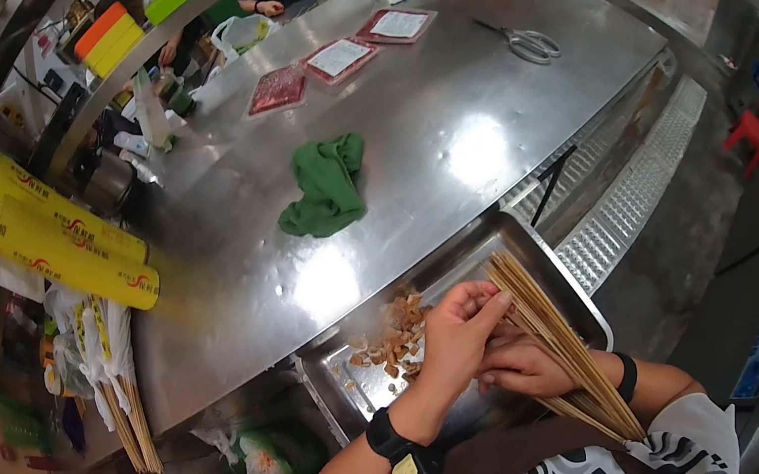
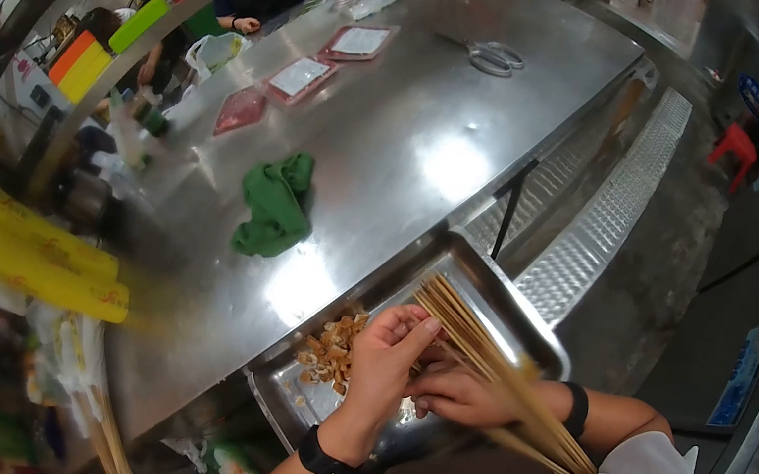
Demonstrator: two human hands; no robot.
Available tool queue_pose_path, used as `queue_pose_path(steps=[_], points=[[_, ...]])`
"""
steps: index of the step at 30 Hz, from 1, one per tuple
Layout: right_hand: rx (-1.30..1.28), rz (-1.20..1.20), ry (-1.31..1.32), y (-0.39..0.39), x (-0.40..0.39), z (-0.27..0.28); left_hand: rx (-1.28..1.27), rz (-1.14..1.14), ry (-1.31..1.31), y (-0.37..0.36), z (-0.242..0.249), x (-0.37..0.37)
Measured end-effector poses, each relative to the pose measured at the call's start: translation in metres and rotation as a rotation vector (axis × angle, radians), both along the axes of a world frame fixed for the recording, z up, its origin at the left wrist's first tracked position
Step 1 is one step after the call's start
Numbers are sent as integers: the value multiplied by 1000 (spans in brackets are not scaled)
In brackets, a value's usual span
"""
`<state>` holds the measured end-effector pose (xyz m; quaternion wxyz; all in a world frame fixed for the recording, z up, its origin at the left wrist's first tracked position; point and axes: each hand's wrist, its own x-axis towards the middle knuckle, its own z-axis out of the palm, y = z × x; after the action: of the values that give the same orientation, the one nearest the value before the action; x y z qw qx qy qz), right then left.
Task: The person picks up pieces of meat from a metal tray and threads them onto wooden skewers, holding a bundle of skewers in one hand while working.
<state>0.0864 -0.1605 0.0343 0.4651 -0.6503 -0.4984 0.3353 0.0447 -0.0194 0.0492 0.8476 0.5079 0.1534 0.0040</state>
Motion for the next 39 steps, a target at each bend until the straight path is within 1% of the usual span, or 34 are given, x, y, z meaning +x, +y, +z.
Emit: queue_pose_path(steps=[3, 5, 7, 8, 9, 11, 12, 14, 15, 16, 18, 20, 22, 23, 24, 26, 27, 31, 33, 35, 36, 37, 38, 39], points=[[-40, 58, 26, 0, -1, 1, -51, 20, 21, -1, 1, 2], [-82, 86, 57, -1, 0, 0, -21, 14, -20, 3, -5, 0], [47, -15, 113, -5, -2, -9, 4, 10, -52, 9, -5, -7], [41, -5, 122, -5, -3, -8, -7, -26, -33, 15, -2, -13], [65, -66, 177, -5, -4, -3, -19, -64, -11, 19, 0, -20], [144, -159, 270, 1, -4, 1, -39, -26, -35, 23, -1, -29], [135, -150, 275, 1, -1, 0, -52, 4, -75, 25, -2, -33], [170, -54, 56, 1, 7, -2, -54, 1, -108, 29, -8, -37], [64, -108, 96, -1, 4, 2, -40, -4, -120, 30, -10, -39], [56, -92, 92, -2, 2, 0, -28, -6, -131, 31, -12, -40], [-30, -331, 382, -4, -2, -2, -31, 20, -117, 30, -19, -40], [-29, -302, 394, -9, -2, 3, -31, 68, -95, 29, -31, -40], [-98, -285, 584, -8, -3, 11, 104, 10, -83, 30, -42, -40], [-124, -256, 511, -8, -2, 10, 153, 12, -68, 30, -44, -39], [-125, -228, 510, -5, -5, 10, 160, 39, -65, 30, -47, -39], [-139, -307, 486, -2, -10, 13, 169, 53, -66, 29, -55, -39], [-190, -294, 546, -3, -6, 13, 163, 45, -83, 30, -55, -39], [-203, -285, 639, -2, -3, 11, 185, 7, -107, 41, -51, -44], [-167, -269, 662, -3, -4, 7, 426, 149, 14, 58, -43, -55], [-182, -269, 673, -6, -1, 2, 794, 261, 183, 83, -33, -73], [-193, -259, 676, -7, 0, 0, 1180, 331, 228, 93, -33, -82], [-201, -257, 638, -6, 1, -1, 1386, 305, 317, 102, -29, -91], [-201, -267, 652, -6, 1, -1, 1537, 244, 390, 109, -32, -98], [-199, -249, 641, -6, 1, -1, 1530, 204, 431, 110, -35, -102]])
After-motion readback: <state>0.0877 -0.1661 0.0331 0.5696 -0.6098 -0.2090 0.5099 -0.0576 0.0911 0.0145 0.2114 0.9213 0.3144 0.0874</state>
